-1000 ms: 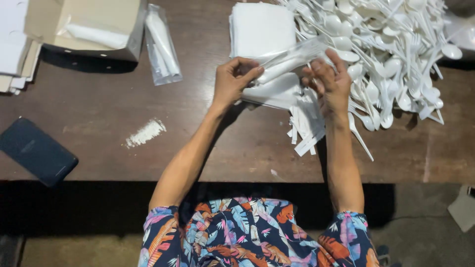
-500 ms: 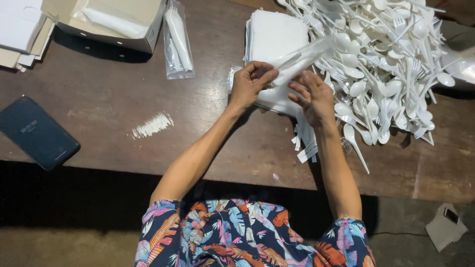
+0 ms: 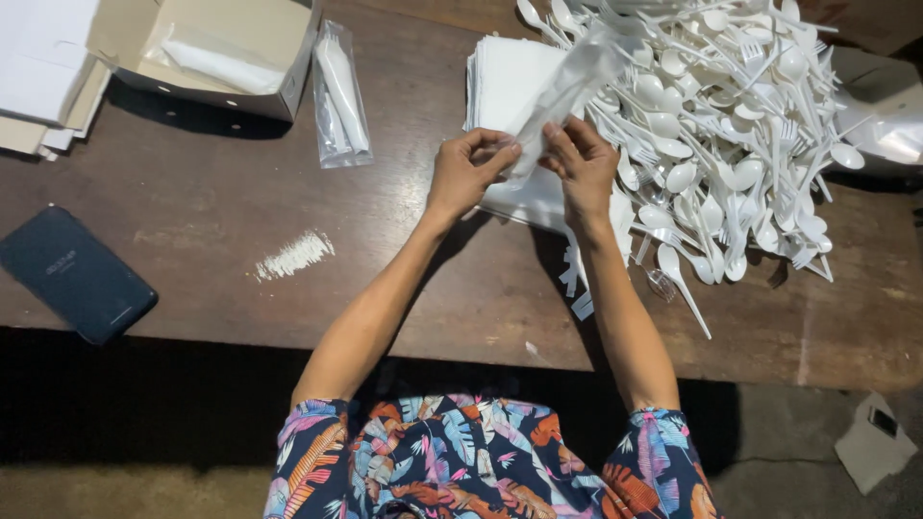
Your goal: Wrapping plastic forks and spoons in napkins and inserting them into small plastic bags.
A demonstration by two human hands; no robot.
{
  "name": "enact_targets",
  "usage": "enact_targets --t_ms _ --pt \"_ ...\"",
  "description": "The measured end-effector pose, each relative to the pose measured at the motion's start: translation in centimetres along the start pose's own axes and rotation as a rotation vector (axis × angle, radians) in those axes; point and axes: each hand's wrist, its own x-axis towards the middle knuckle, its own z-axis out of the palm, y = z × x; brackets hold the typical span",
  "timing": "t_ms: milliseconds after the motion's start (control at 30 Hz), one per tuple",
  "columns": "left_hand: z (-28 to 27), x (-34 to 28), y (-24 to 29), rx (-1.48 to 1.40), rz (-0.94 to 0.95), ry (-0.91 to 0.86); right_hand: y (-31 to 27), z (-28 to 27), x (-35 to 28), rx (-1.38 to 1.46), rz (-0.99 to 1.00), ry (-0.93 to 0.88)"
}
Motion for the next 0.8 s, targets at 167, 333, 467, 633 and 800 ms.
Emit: enact_targets --t_ms 167,333,467,633,800 --pt "-2.7 0.8 1.2 0.123 -0.009 0.078 1.4 2.8 0.8 -0.043 0.065 -0.141" --pt "-7.4 0.9 2.8 0.392 0.023 0.137 4.3 6.3 3.1 -0.159 0.049 -0.24" --pt "-10.2 -1.0 7.5 0.77 -0.051 0.268 6.1 11.0 3.9 -0.178 0.024 -0.293" --pt "-11.9 -1.2 8.4 1.016 -0.061 0.451 10.1 16.1 5.9 -0.61 -0.117 -0.289" --pt "-13.5 0.2 5.0 1.309 0.106 0.515 11.1 19.2 5.9 -0.916 -0.205 -0.331"
